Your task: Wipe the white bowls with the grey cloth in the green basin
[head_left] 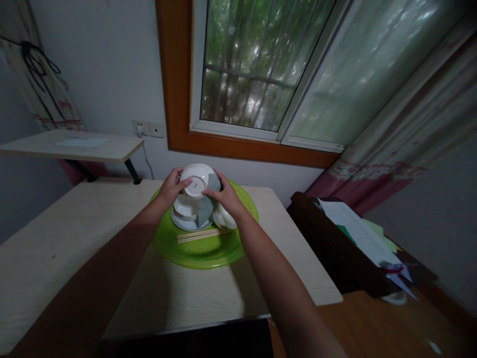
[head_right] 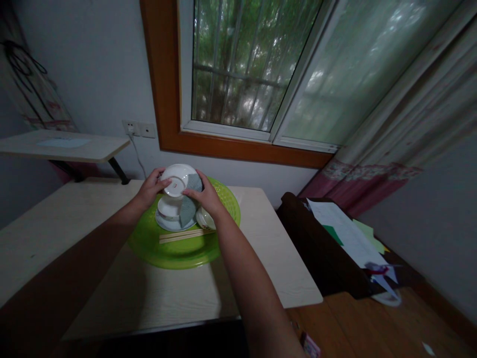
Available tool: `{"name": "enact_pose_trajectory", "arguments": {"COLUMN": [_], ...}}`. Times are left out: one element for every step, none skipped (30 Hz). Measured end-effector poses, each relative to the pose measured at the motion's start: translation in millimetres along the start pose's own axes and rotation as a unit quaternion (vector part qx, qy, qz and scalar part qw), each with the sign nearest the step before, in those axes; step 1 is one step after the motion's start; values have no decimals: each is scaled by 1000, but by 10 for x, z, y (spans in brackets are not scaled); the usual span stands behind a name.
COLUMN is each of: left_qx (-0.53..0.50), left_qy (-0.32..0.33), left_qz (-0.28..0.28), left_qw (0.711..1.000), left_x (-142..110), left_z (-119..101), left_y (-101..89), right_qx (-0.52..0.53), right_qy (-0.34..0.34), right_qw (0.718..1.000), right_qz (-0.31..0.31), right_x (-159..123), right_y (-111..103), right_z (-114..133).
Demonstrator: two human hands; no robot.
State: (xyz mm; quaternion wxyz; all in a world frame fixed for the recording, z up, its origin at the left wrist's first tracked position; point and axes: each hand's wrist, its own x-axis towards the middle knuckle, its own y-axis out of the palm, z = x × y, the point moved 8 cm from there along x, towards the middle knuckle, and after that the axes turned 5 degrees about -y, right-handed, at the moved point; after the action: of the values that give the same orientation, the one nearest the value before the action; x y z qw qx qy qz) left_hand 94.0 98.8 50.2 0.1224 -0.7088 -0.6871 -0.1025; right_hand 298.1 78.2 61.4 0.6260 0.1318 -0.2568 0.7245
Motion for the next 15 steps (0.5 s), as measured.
{"name": "enact_pose_trajectory", "arguments": {"left_qx": [5, 9, 12, 13, 14, 14, 15, 17, 20, 24, 29, 31, 32, 31, 28], "left_qy": [5, 8, 8, 5, 0, -4, -8, -9, -8, -7, -8, -8, -8, -7, -8], "left_qz": [-1, -1, -3, -4, -6, -6, -2, 5, 15, 25, 37, 47, 57, 68, 79], "left_qw": [1000, 1000, 1000, 1000, 1000, 1000, 1000, 1000, 1000, 999, 999, 998, 998, 997, 996], "left_x": [0, 2, 4, 7, 10, 12, 12, 10, 4, -5, -17, -31, -45, -60, -72], "left_z": [-13, -19, -18, -10, 1, 13, 22, 24, 22, 16, 8, -3, -16, -28, -37], "left_y": [4, 8, 10, 12, 13, 16, 26, 42, 61, 85, 109, 132, 153, 174, 194], "right_qx": [-7, -12, -15, -16, -18, -21, -25, -27, -29, -31, -33, -37, -42, -47, -52], "right_qy": [-1, 0, 1, 2, 4, 6, 9, 11, 13, 12, 11, 9, 8, 7, 5], "right_qw": [1000, 1000, 1000, 1000, 1000, 1000, 1000, 999, 999, 999, 999, 998, 998, 997, 997], "right_qz": [1, 1, 0, -1, -4, -9, -15, -22, -28, -35, -41, -46, -51, -54, -56], "right_x": [-6, -11, -16, -20, -24, -27, -30, -32, -34, -34, -32, -30, -27, -22, -17], "right_y": [5, 8, 7, 5, 1, -8, -18, -29, -40, -51, -62, -74, -86, -96, -105], "right_z": [24, 46, 64, 76, 83, 81, 71, 56, 37, 18, -2, -22, -41, -56, -67]}}
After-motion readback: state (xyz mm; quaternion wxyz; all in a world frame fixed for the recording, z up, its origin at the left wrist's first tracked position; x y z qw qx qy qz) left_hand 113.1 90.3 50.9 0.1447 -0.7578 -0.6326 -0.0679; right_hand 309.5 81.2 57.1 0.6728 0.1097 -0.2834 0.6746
